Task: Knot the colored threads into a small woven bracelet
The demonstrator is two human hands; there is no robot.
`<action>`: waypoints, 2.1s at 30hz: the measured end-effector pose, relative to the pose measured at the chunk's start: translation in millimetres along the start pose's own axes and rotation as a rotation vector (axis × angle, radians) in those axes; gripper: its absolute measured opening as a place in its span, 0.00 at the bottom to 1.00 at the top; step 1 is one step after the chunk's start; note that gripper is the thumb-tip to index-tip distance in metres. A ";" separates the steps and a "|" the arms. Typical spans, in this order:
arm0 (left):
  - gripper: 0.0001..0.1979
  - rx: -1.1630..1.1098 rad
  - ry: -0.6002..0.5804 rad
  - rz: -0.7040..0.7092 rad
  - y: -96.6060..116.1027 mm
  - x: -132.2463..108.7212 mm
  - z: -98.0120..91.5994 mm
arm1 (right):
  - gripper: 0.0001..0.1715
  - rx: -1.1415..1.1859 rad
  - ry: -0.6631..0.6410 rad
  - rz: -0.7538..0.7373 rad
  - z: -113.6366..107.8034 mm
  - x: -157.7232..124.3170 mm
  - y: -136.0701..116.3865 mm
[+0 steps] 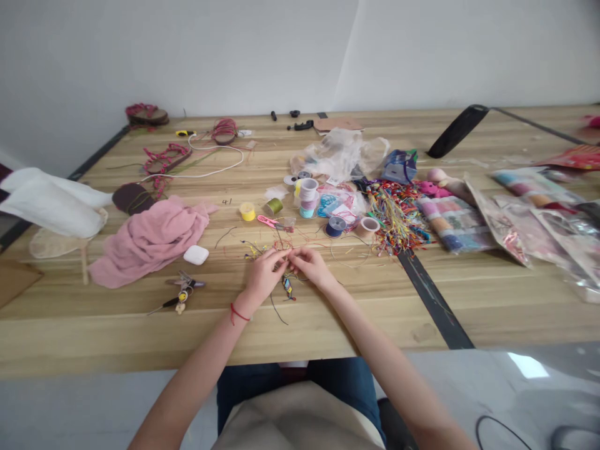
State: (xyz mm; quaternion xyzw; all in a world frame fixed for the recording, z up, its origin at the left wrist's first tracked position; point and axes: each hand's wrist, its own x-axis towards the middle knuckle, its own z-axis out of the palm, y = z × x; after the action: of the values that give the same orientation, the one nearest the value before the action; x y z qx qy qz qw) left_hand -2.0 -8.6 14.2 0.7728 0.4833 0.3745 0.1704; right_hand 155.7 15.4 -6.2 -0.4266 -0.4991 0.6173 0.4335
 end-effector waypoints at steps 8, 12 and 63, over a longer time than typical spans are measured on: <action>0.18 0.028 -0.023 0.043 -1.3 -1.6 0.8 | 0.14 0.000 -0.028 -0.024 -0.7 0.4 1.8; 0.18 0.031 -0.012 0.059 -1.0 -1.9 1.5 | 0.13 0.018 -0.068 -0.019 -3.0 1.4 2.5; 0.14 -0.244 0.040 -0.017 1.5 3.0 -2.5 | 0.19 0.069 -0.056 0.020 -8.4 -4.3 -13.8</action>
State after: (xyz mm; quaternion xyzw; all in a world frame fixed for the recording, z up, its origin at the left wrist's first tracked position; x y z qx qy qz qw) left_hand -2.2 -6.9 18.0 0.7345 0.4440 0.4443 0.2569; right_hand 166.3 15.1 6.6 -0.3987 -0.4854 0.6501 0.4275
